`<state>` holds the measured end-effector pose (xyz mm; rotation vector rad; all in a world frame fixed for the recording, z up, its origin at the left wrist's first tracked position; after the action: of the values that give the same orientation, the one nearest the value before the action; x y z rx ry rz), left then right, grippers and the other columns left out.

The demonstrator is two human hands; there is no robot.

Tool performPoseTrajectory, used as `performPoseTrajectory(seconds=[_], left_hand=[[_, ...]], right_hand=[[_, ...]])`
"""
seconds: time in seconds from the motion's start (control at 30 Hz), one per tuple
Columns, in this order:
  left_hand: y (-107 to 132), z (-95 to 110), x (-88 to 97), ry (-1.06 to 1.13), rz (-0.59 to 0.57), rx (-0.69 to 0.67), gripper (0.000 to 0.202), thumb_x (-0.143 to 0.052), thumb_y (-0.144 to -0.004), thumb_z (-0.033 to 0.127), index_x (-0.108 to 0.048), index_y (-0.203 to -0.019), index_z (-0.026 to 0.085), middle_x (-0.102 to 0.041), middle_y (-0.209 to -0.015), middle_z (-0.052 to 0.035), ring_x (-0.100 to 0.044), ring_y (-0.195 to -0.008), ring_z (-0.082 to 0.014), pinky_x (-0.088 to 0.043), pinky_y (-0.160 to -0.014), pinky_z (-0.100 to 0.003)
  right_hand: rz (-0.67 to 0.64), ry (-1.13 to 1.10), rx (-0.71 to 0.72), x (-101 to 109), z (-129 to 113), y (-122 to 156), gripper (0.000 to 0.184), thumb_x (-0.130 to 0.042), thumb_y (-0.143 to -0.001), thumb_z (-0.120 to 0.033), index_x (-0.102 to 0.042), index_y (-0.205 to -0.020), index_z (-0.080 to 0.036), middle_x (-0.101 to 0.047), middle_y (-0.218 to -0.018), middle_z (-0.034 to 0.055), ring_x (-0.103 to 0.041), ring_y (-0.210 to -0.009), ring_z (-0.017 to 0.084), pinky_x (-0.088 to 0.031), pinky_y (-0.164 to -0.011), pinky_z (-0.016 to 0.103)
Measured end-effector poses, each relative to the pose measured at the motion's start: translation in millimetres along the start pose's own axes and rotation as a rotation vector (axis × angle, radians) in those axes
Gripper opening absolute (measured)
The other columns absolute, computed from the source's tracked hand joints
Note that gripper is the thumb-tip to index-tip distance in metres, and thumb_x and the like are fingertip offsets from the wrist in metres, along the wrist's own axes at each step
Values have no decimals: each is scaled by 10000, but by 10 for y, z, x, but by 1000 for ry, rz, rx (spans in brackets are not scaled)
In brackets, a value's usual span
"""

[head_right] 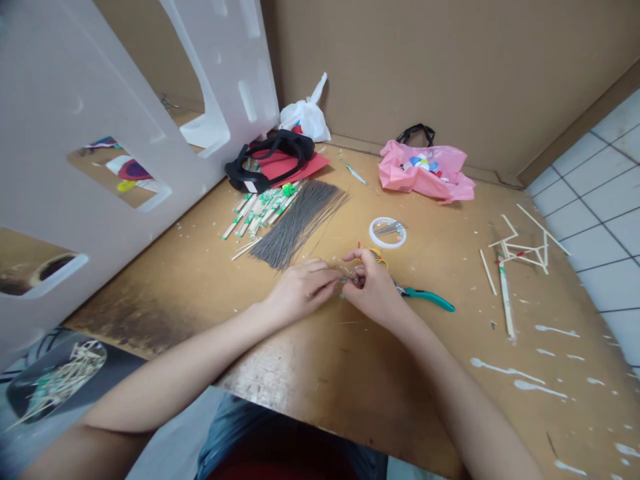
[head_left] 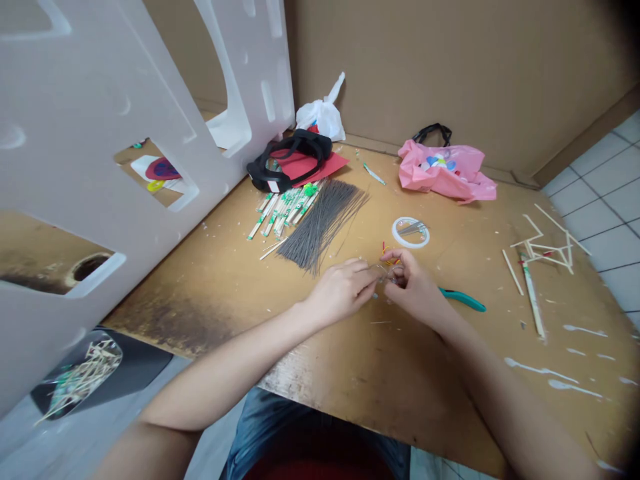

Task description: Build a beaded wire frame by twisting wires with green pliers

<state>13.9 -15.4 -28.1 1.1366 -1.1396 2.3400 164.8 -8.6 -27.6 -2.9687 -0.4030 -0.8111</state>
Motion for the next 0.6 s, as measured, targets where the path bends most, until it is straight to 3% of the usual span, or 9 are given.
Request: performPoseTrajectory(seconds=[0.17,0.3,0.47,0.6], left_hand=[[-9,2,56,-116,-67,-91,223,-417,-919,194,-622,-989,139,-615,-795,-55,-555,-773,-155,-466,-682,-258],[-21,-3,93,-162,-134,-182,215,-401,-927,191,-605,-932,124,-609,-789,-56,-553,-771,-159,-466,-690,-266],[-19,14,101,-159,-190,-204,203,-403,-928,183,-594,-885,129,-616,-823,-68,-565,-803,-165,-473,-712,-273],[-16,24,75,-153,-212,-141,193,-408,-919,156,-596,-886,128,-633,-842,-75,-582,-848,-174,-481,-764,-288]], right_hand=[[29,69,64,-46,-42,46,384,-501,-658,-153,-422,-1027,-218,-313,-520,-118,-377,-481,106,-292,-521,247],[9,93,68,-49,-29,49,396,-498,-666,-146,-414,-1045,-220,-325,-528,-115,-380,-487,106,-287,-524,246],[-29,84,70,-41,-30,38,392,-483,-657,-149,-413,-1036,-220,-359,-537,-108,-383,-489,106,-286,-532,248],[-62,75,50,-37,-32,31,405,-472,-646,-146,-416,-1040,-223,-351,-533,-108,-383,-486,112,-279,-534,253]])
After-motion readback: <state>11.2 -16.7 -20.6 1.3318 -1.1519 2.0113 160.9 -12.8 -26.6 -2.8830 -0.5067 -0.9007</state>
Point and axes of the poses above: each hand's wrist, its own y-axis away from the middle knuckle, its own x-axis out of the back of the hand, z = x × y, the point moved 3 cm from there along -y, towards the middle knuckle
